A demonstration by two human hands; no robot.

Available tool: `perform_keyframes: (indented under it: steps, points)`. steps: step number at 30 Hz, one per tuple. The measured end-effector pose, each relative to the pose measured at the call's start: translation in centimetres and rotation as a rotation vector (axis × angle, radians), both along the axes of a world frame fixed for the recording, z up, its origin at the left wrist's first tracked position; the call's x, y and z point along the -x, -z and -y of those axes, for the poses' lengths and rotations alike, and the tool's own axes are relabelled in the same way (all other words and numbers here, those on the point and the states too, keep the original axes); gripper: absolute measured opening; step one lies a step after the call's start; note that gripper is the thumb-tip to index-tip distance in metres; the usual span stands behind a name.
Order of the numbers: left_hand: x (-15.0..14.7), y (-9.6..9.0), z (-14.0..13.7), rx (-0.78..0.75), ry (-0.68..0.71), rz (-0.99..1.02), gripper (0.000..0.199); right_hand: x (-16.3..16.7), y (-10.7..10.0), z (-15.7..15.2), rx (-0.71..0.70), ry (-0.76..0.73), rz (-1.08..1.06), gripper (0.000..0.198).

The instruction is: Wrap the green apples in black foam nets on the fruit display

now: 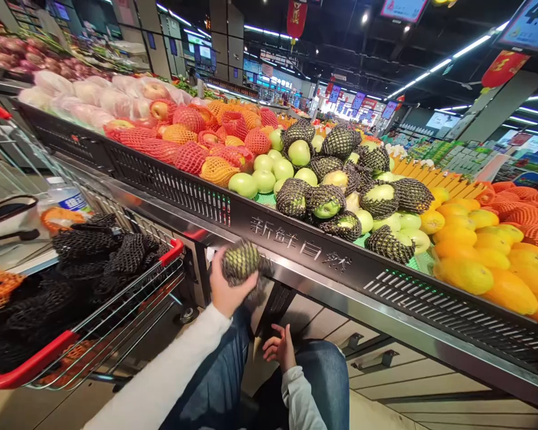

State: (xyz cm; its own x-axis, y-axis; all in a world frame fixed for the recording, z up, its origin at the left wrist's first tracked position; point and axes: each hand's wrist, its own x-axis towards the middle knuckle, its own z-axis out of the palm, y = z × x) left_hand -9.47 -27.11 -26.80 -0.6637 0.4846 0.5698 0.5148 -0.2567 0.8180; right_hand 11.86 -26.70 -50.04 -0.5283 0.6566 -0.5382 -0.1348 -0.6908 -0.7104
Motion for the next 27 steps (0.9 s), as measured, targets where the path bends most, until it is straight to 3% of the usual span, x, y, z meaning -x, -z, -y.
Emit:
perform_keyframes:
  steps: [2, 4, 7, 11, 14, 20, 25, 27]
  points:
    - [1.8, -5.7, -2.1, -0.162, -0.203, -0.124, 0.084, 0.2, -0.2, 0.1, 0.003, -0.009, -0.008, 0.074]
    - [3.4, -10.3, -4.1, -0.231, -0.312, -0.22, 0.093, 0.4, -0.3, 0.2, 0.006, -0.019, -0.011, 0.075]
    - [4.9, -14.4, -7.1, -0.112, -0.3, -0.308, 0.091, 0.6, -0.2, 0.1, 0.002, -0.023, -0.013, 0.076]
    - [4.8, -16.2, -10.2, 0.242, -0.208, -0.492, 0.083, 0.7, 0.2, -0.1, -0.008, -0.034, -0.008, 0.086]
    - [4.1, -16.9, -11.0, 0.4, -0.199, -0.618, 0.084, 0.8, 0.5, -0.2, -0.023, -0.035, -0.007, 0.096]
    - [4.4, -19.5, -9.7, 0.563, -0.057, -0.845, 0.082, 0.9, 0.5, -0.1, -0.032, -0.048, -0.024, 0.101]
    - [5.4, -21.3, -7.9, 0.648, 0.026, -0.962, 0.057, 1.0, 0.6, 0.1, -0.033, -0.051, -0.036, 0.099]
    - [5.6, -21.4, -7.5, 0.695, 0.019, -0.989, 0.059, 1.0, 0.7, 0.2, -0.034, -0.047, -0.042, 0.099]
